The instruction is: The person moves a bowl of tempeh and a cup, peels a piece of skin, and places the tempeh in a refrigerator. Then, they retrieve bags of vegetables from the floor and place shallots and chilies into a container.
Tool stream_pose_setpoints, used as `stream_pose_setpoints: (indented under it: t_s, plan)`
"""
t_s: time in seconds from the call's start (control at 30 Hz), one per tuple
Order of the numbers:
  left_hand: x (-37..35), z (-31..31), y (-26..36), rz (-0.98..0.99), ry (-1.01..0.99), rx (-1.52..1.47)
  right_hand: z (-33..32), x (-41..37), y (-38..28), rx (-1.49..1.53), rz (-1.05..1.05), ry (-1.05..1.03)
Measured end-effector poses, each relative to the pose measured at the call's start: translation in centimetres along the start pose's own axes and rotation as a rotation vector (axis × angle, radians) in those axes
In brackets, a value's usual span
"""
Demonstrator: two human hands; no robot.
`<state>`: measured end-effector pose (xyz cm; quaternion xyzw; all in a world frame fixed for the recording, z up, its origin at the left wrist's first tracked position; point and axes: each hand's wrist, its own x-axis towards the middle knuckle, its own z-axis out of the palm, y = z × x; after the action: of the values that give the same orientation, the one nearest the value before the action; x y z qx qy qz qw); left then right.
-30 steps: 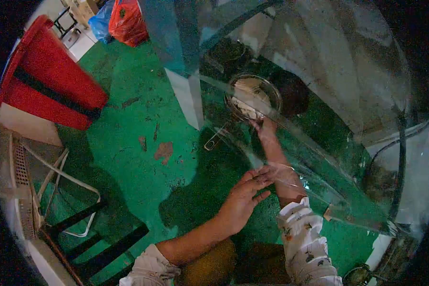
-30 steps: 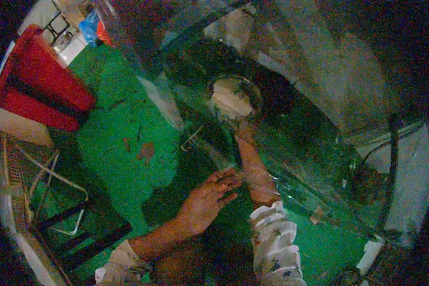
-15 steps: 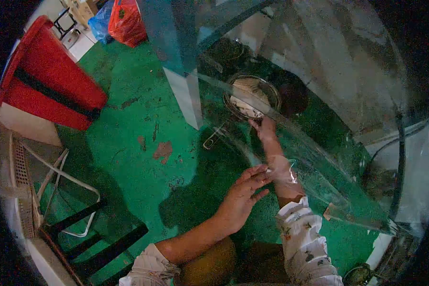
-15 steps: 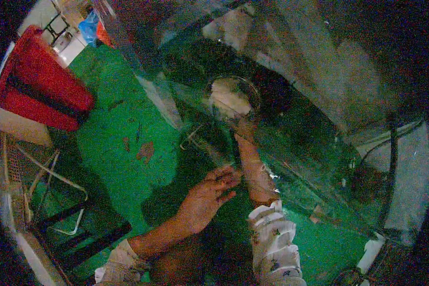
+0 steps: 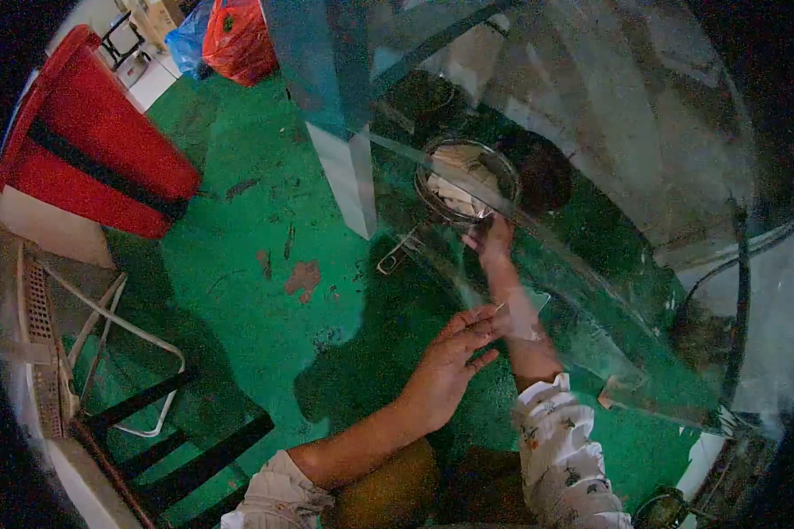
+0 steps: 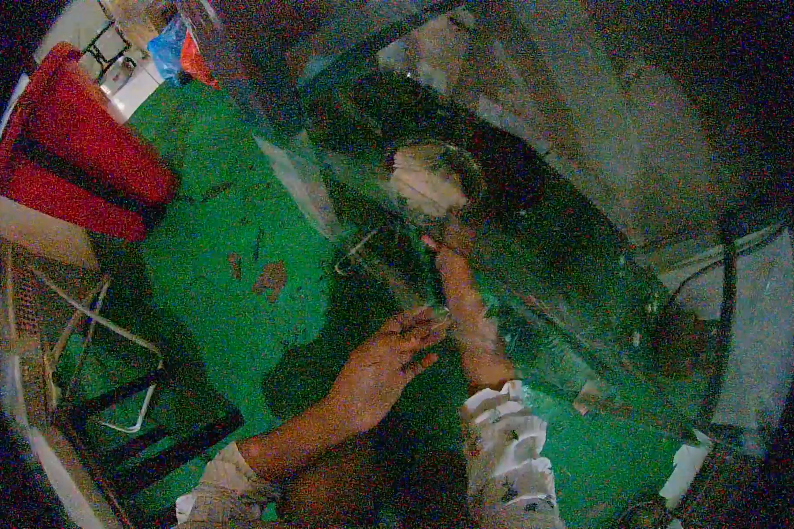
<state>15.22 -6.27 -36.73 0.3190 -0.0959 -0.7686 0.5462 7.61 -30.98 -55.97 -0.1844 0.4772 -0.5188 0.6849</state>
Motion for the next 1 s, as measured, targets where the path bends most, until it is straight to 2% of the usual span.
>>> stream_pose_setpoints:
  t_s: [0.03,0.07,0.13,0.17,0.23,0.3,0.33,0.37,0.4,0.47,0.5,0.53,0.57,0.63,0.7,0.73,0.77,0.8,0.83,0.9,0.93,1.0]
  plan:
    - [0.4,-0.2,0.0,0.001,0.000,-0.002,0.9,-2.0,-0.3,-0.068,-0.045,0.251]
    - [0.7,-0.5,0.0,-0.005,0.027,0.012,-0.2,-1.7,1.6,-0.071,-0.047,0.250]
    - [1.5,-1.6,-0.5,-0.004,0.049,0.027,-3.7,-0.9,7.0,-0.750,-0.577,0.294]
    - [1.9,-2.5,-0.9,0.005,0.057,0.084,-5.3,-2.8,8.3,-0.939,-0.684,0.134]
    - [3.6,-5.0,-2.4,0.033,0.061,0.145,-9.4,-6.1,11.0,-1.270,-0.603,-0.318]
    - [5.5,-7.3,-3.7,0.085,0.203,0.187,-13.0,-9.1,12.6,-1.544,-0.281,-0.794]
    - [5.8,-8.1,-4.4,0.112,0.191,0.199,-14.7,-10.0,13.0,-1.639,-0.089,-1.027]
    - [5.9,-8.4,-5.1,0.094,0.320,0.309,-16.3,-10.8,13.2,-1.697,0.087,-1.205]
    - [5.8,-8.7,-5.9,0.075,0.458,0.423,-17.8,-11.6,13.3,-1.728,0.209,-1.321]
    - [5.7,-10.8,-9.7,0.210,0.377,0.558,-21.5,-13.4,12.1,-1.767,0.342,-1.435]
    - [5.5,-11.9,-11.5,0.318,0.298,0.670,-23.4,-14.0,11.4,-1.790,0.333,-1.406]
    - [2.6,-14.0,-11.3,0.115,0.199,0.623,-24.3,-15.9,10.8,-1.799,0.308,-1.373]
    - [0.8,-15.3,-8.0,-0.051,0.062,0.535,-23.2,-18.2,9.2,-1.835,0.244,-1.273]
    - [0.5,-13.7,-6.9,-0.164,0.118,0.521,-24.1,-20.2,5.6,-1.854,0.057,-1.066]
    - [6.6,-25.2,-17.4,0.551,0.014,0.531,-25.9,-23.0,3.2,-1.809,-0.167,-0.836]
    - [6.3,-25.8,-18.7,0.647,0.153,1.409,-26.1,-23.9,2.8,-1.769,-0.278,-0.732]
    - [8.2,-24.8,-15.1,0.656,0.344,2.253,-23.9,-24.0,1.5,-1.761,-0.338,-0.667]
    - [5.1,-23.1,-16.9,0.751,0.126,1.428,-24.5,-26.1,1.9,-1.730,-0.407,-0.626]
    - [1.7,-20.5,-17.9,0.738,-0.076,0.597,-24.9,-28.5,2.3,-1.699,-0.470,-0.598]
    - [-5.7,-15.1,-16.3,0.401,0.174,1.096,-25.8,-32.9,2.9,-1.638,-0.574,-0.639]
    - [-9.8,-11.7,-15.3,0.299,0.220,1.168,-26.8,-34.9,3.4,-1.606,-0.634,-0.675]
    - [-16.4,-5.4,-12.4,0.197,0.284,1.193,-24.2,-40.3,-2.3,-1.703,-0.352,-0.780]
